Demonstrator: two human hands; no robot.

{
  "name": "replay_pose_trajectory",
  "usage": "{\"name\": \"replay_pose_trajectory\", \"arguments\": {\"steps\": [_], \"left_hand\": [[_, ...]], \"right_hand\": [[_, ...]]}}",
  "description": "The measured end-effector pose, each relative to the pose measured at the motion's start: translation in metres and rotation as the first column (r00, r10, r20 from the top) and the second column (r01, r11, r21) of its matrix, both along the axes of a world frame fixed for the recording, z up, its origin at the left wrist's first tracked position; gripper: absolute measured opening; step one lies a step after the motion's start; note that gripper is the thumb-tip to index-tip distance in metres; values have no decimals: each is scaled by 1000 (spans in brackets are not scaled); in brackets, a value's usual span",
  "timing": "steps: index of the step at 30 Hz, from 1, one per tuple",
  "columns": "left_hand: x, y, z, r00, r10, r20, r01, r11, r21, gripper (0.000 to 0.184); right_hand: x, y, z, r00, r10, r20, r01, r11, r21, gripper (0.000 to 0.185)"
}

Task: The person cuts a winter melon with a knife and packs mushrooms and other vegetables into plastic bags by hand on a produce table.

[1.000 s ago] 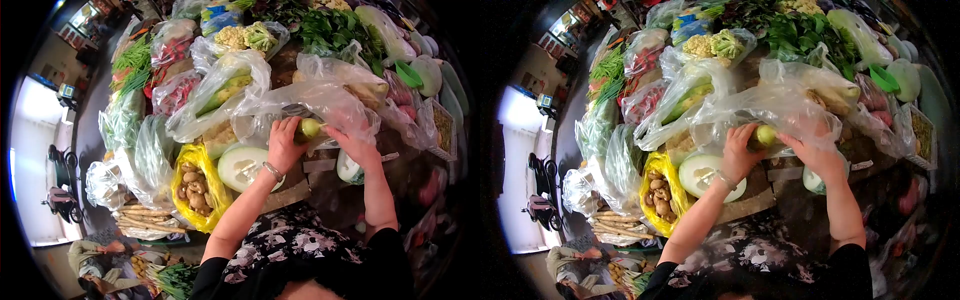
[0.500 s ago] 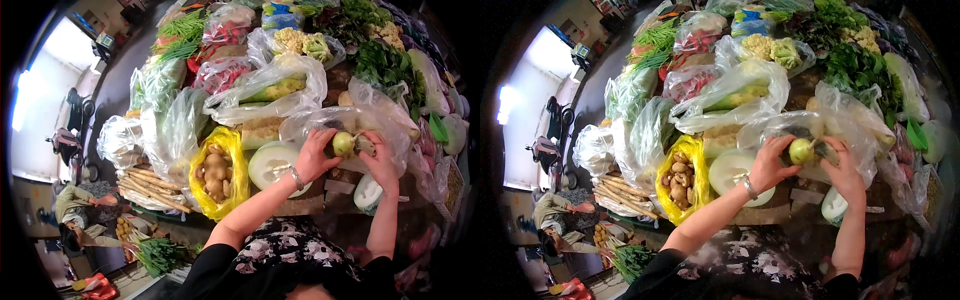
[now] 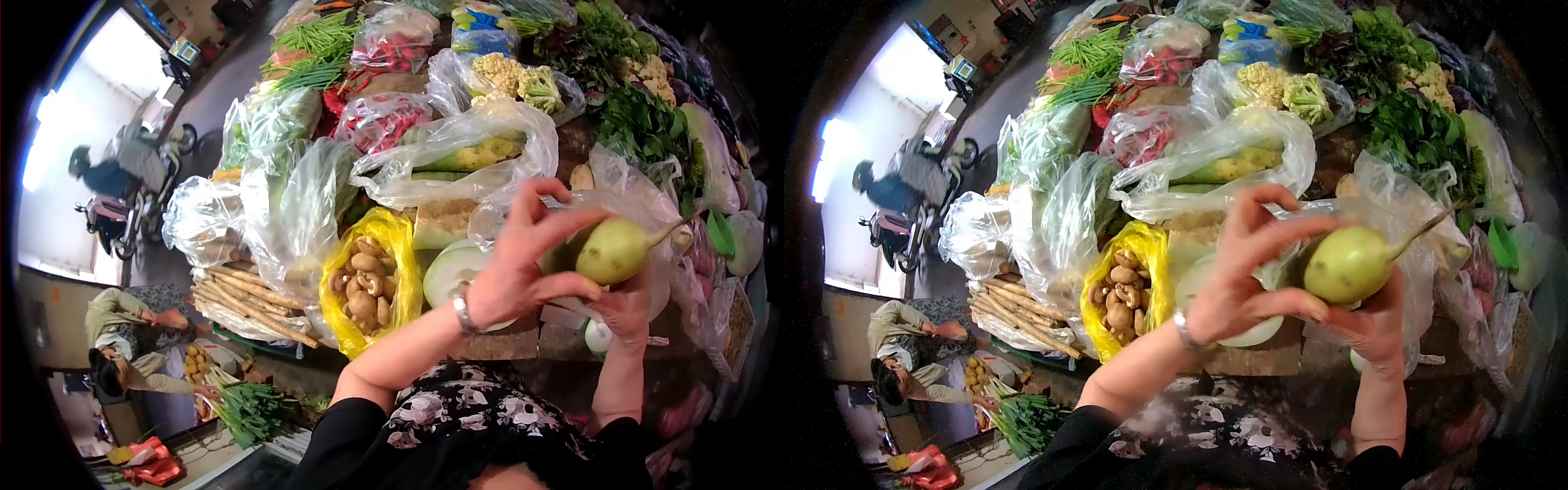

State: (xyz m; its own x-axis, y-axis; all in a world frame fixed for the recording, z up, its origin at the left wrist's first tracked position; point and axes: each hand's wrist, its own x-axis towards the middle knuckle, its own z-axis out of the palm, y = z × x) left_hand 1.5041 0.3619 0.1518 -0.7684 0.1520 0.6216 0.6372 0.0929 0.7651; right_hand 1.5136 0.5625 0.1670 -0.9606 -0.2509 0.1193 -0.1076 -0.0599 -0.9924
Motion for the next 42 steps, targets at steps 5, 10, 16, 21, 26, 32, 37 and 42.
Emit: {"name": "replay_pose_trajectory", "arguments": {"steps": [5,10,16,21,26,32,37,42], "left_hand": [[-25,-90,-32,880,434,-194,-476,809,-345,63],[-16,-148,-83,806,589,-66,-412,477,-777,71],[-29,-172,-144,794,584,-166,-449,380,-809,29],[-7,-158,-124,830,519,-204,-465,442,-767,17],[-1,-163,-103,847,501,-175,-450,502,-739,19],[6,-167,-95,860,480,-174,-435,511,-741,19],[17,-168,-107,860,465,-211,-462,532,-710,13],[7,-178,-107,836,545,-60,-394,521,-757,22]], "right_hand": [[-29,-35,10,970,-217,-113,185,953,-241,56],[-78,-79,-41,958,-272,94,288,904,-317,35],[-119,-118,-82,923,-291,251,366,864,-346,40],[-137,-133,-112,850,-377,368,459,874,-163,32],[-150,-146,-142,802,-168,573,329,925,-189,34],[-175,-164,-162,652,-60,755,355,905,-234,37],[-197,-174,-175,661,-90,745,553,729,-403,32],[-191,-185,-188,694,-50,718,336,905,-262,40]]}}
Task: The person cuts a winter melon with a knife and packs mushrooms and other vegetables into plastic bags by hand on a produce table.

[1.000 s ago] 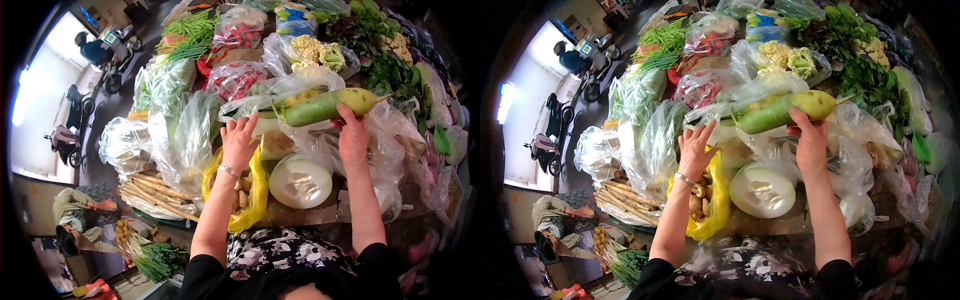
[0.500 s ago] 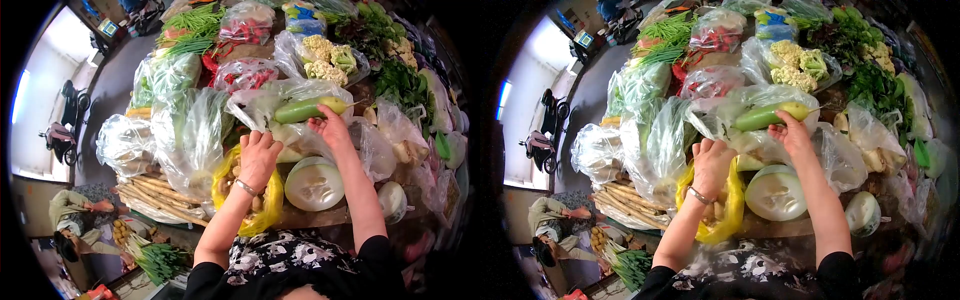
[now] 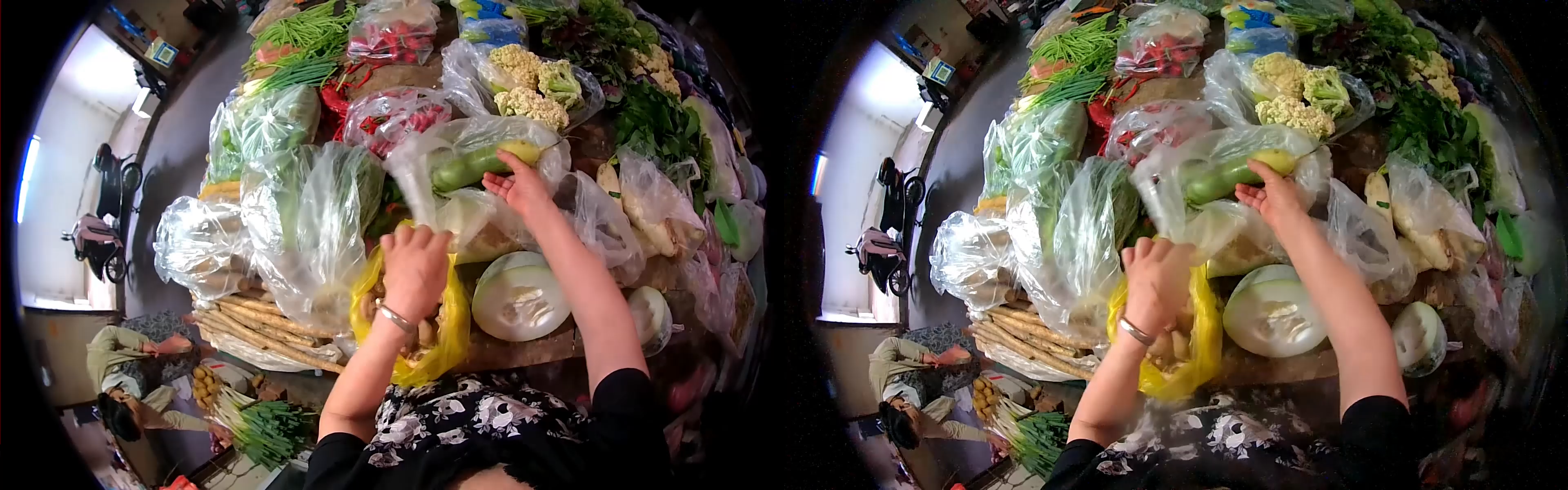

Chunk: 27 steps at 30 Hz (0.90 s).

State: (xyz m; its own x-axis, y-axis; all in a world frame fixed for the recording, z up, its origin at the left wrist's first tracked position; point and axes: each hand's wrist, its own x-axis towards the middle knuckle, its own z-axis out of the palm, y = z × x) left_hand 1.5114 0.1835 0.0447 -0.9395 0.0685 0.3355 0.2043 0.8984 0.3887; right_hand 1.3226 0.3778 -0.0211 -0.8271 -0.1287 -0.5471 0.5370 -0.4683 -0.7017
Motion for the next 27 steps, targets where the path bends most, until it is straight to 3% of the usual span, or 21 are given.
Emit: {"name": "replay_pose_trajectory", "arguments": {"steps": [1,4,5,7,9,11,12,13,15,17,19,20,23,25,27], "left_hand": [[-3,-9,-3,999,51,13,-51,999,6,30],[-7,-39,-2,987,72,146,-63,996,-64,25],[-8,-45,1,986,71,152,-61,996,-66,25],[-13,-51,20,974,-80,211,13,954,299,24],[-26,-55,24,983,-85,161,18,927,375,25],[-40,-56,43,992,55,117,-79,974,212,21],[-49,-55,42,994,100,-35,-97,992,87,21],[-60,-52,41,994,106,-35,-102,991,91,21],[-84,-44,40,979,45,-197,-57,997,-58,26],[-104,-36,27,978,10,-209,-40,990,-138,32],[-112,-19,17,973,-228,-45,228,974,3,43],[-111,-6,16,968,-248,-39,249,968,14,43],[-106,38,28,844,-524,111,410,765,496,64],[-94,73,29,819,-569,77,474,746,468,60],[-90,119,6,726,-677,126,671,736,92,48]], "right_hand": [[5,-1,8,1000,2,0,-2,1000,3,40],[16,5,34,991,-40,-125,55,991,120,41],[18,13,44,970,4,-243,44,980,192,41],[26,22,73,893,8,-451,127,955,268,41],[35,34,97,813,-37,-581,227,939,257,41],[40,61,110,766,-60,-640,282,926,252,42],[44,73,115,746,-77,-662,319,913,254,42],[48,83,124,733,-98,-674,346,906,244,40],[63,103,139,719,-112,-686,366,900,237,38],[76,126,149,665,-138,-734,448,860,244,33],[83,155,166,674,-135,-726,406,889,211,30],[90,172,173,688,-140,-713,368,913,176,28],[99,197,199,655,-255,-711,388,921,27,31],[106,188,223,636,-277,-720,362,931,-38,29],[107,175,228,620,-303,-724,322,939,-118,27]]}}
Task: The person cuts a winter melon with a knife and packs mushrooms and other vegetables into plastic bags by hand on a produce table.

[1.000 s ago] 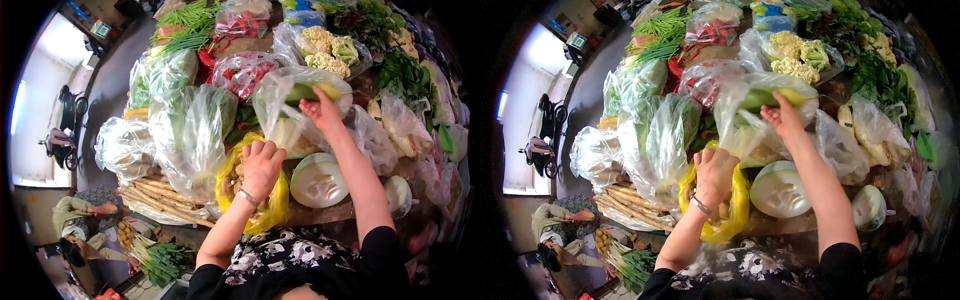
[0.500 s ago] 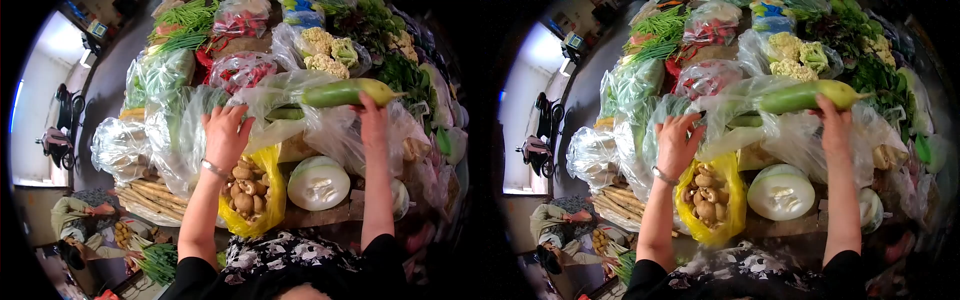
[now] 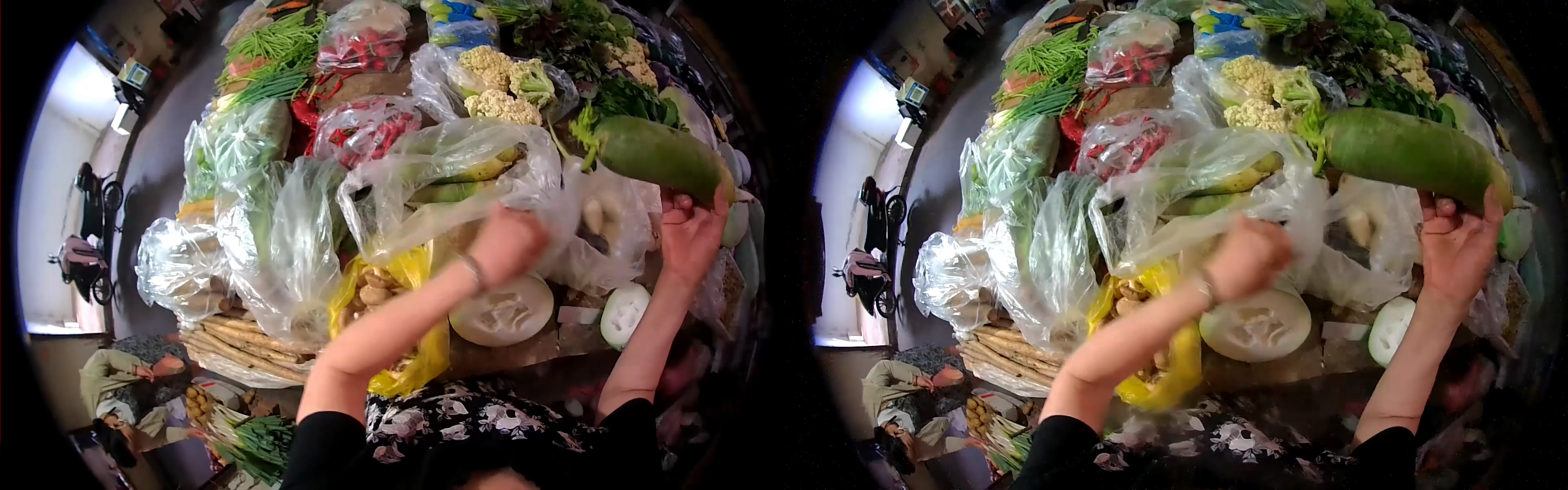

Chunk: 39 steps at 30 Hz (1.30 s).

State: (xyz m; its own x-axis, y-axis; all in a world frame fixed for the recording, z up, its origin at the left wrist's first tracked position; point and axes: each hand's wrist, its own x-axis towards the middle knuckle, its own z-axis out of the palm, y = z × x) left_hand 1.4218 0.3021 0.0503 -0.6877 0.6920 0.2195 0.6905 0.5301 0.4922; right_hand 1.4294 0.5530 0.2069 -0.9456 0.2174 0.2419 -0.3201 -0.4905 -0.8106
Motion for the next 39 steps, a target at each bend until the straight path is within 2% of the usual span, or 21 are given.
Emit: {"name": "replay_pose_trajectory", "arguments": {"steps": [2,4,5,7,10,11,12,14,18,19,20,22,23,24,27,30,34,35,37,38,39], "left_hand": [[31,52,3,980,-195,34,198,967,-163,40],[71,101,-64,934,-109,-341,137,989,58,23],[80,99,-63,937,-108,-333,133,990,52,23],[89,87,-45,948,-190,254,163,979,122,22],[77,62,-22,977,-96,191,61,981,183,29],[74,59,-31,964,-69,256,89,994,-67,37],[70,47,-22,965,-61,255,81,995,-66,37],[60,1,4,930,-165,328,137,985,108,38],[62,-42,13,923,-90,373,-15,963,270,50],[53,-47,18,784,-102,613,10,988,153,65],[53,-52,23,785,-97,612,4,988,151,65],[55,-65,31,696,-158,700,-161,916,368,69],[63,-64,14,700,-198,686,-258,826,502,63],[67,-65,5,699,-197,688,-266,822,504,63],[69,-65,-15,768,-86,635,-471,597,650,39],[71,-72,-16,799,132,587,-504,680,533,30],[76,-82,-6,773,517,367,-618,743,256,37],[77,-83,-9,813,557,172,-581,749,319,30],[82,-84,-11,809,566,159,-585,749,311,23],[84,-84,-12,809,568,148,-584,752,306,17],[88,-85,-9,801,563,204,-594,791,148,18]], "right_hand": [[-5,-10,-2,1000,-22,-1,22,994,-107,34],[-21,-23,1,999,-19,-28,14,989,-149,32],[-30,-27,2,998,-22,-54,12,983,-185,30],[-49,-28,11,999,25,-26,-29,988,-154,30],[-57,-38,-3,993,113,26,-109,987,-121,29],[-54,-51,-17,983,143,117,-127,983,-130,28],[-52,-64,-34,963,173,209,-145,979,-140,28],[-53,-89,-78,930,207,303,-175,976,-128,27],[-52,-140,-140,860,262,437,-273,961,-39,27],[-54,-146,-153,823,285,492,-294,954,-61,26],[-55,-150,-162,822,291,490,-300,952,-62,26],[-56,-159,-181,742,346,575,-323,935,-146,25],[-61,-158,-197,708,386,591,-357,918,-173,23],[-63,-164,-204,703,389,596,-362,916,-170,23],[-71,-173,-216,598,499,627,-406,864,-299,38],[-86,-170,-209,469,477,743,-346,874,-342,46],[-102,-149,-224,350,464,814,-491,831,-263,54],[-105,-143,-226,340,436,833,-529,821,-214,55],[-117,-118,-232,216,463,860,-589,764,-263,52],[-115,-111,-231,287,413,865,-639,755,-148,48],[-112,-98,-226,303,438,846,-714,693,-103,37]]}}
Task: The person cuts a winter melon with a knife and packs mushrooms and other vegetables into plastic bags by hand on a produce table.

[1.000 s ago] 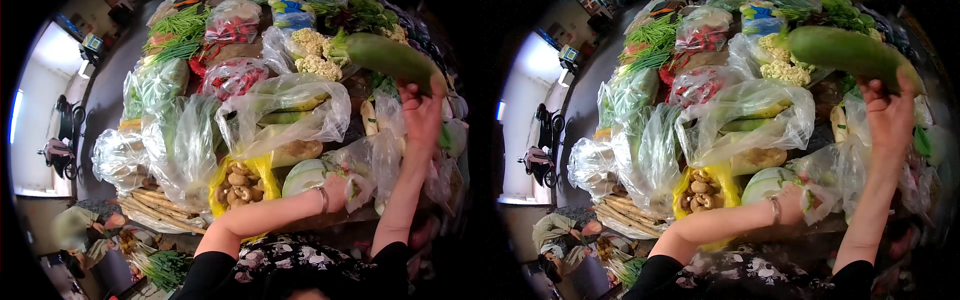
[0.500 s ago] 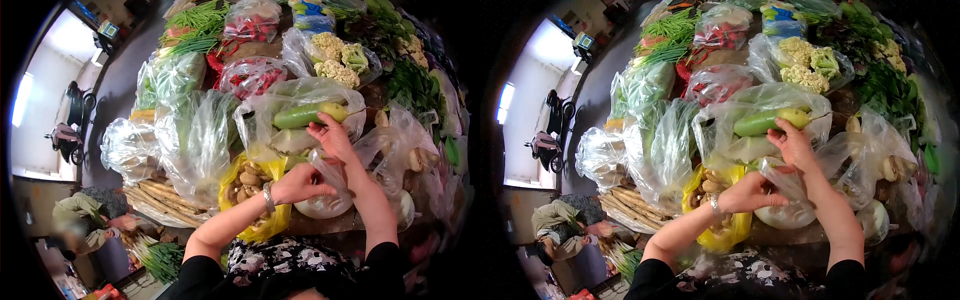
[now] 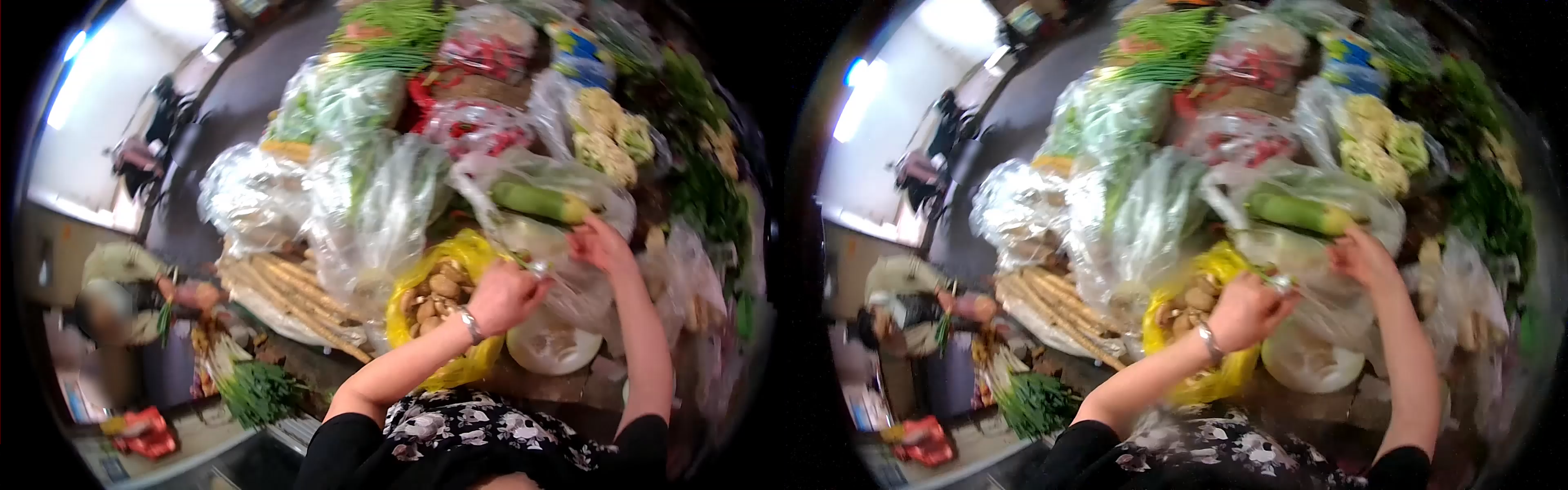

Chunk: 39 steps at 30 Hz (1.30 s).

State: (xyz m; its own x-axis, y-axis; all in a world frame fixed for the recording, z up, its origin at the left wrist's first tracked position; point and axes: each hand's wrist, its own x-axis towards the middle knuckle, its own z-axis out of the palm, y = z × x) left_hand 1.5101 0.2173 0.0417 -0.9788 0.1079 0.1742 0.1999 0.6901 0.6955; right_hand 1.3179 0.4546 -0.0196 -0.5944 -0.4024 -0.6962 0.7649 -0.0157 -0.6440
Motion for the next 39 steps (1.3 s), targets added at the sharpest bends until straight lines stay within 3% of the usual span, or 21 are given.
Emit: {"name": "replay_pose_trajectory", "arguments": {"steps": [3,6,8,10,12,13,15,17,19,21,25,29,30,31,33,34,35,36,37,38,39], "left_hand": [[7,12,-12,984,15,-179,9,991,133,22],[13,20,-4,987,-20,-159,24,999,23,16],[14,32,-10,984,-15,-179,14,1000,-3,13],[14,38,-18,913,-75,-401,46,995,-83,10],[19,37,-11,942,-121,-312,78,986,-147,11],[21,36,-3,962,-168,-215,126,973,-195,12],[30,40,13,982,-94,-164,71,987,-141,12],[36,44,21,999,-24,-24,23,999,-27,12],[39,52,14,999,-41,9,41,999,-2,13],[42,59,13,997,-60,48,58,998,28,14],[48,70,9,998,-3,-59,10,993,121,14],[61,82,4,999,29,-24,-27,995,94,15],[65,84,4,998,64,-24,-59,983,176,12],[68,89,3,995,93,-20,-85,962,259,10],[66,100,-9,995,94,39,-102,940,325,9],[67,106,-8,990,107,91,-133,925,357,10],[69,107,-13,993,76,86,-106,890,443,14],[69,119,-29,989,148,-4,-122,832,541,13],[78,116,-14,983,148,111,-182,874,450,14],[77,126,-28,963,226,144,-266,749,607,19],[77,123,-33,983,182,37,-167,777,607,20]], "right_hand": [[36,-22,63,886,329,-326,-178,892,417,27],[78,-46,101,697,415,-585,-281,908,310,32],[106,-50,97,672,461,-580,-342,887,310,29],[124,-66,110,646,499,-577,-392,866,310,26],[140,-80,138,345,601,-721,-396,790,468,20],[142,-77,136,335,602,-725,-404,787,466,20],[145,-67,125,673,381,-635,-294,924,243,19],[142,-58,117,621,332,-710,-260,942,213,23],[134,-49,119,706,14,-708,-36,999,-15,23],[119,-30,119,728,-59,-683,-31,992,-119,25],[84,6,121,728,-525,-441,326,831,-450,30],[45,62,119,706,-563,-430,201,741,-641,36],[50,58,132,640,-629,-441,282,726,-628,36],[44,58,129,645,-625,-440,279,729,-625,36],[31,74,117,729,-521,-444,66,698,-713,31],[96,18,141,426,-384,-819,182,923,-338,29],[134,-4,149,425,-117,-898,-103,979,-176,32],[165,-20,155,230,117,-966,-489,872,-11,36],[204,-40,186,608,200,-769,-492,854,-166,40],[216,-43,189,577,206,-791,-393,918,-48,41],[211,-36,187,532,184,-826,-323,946,3,37]]}}
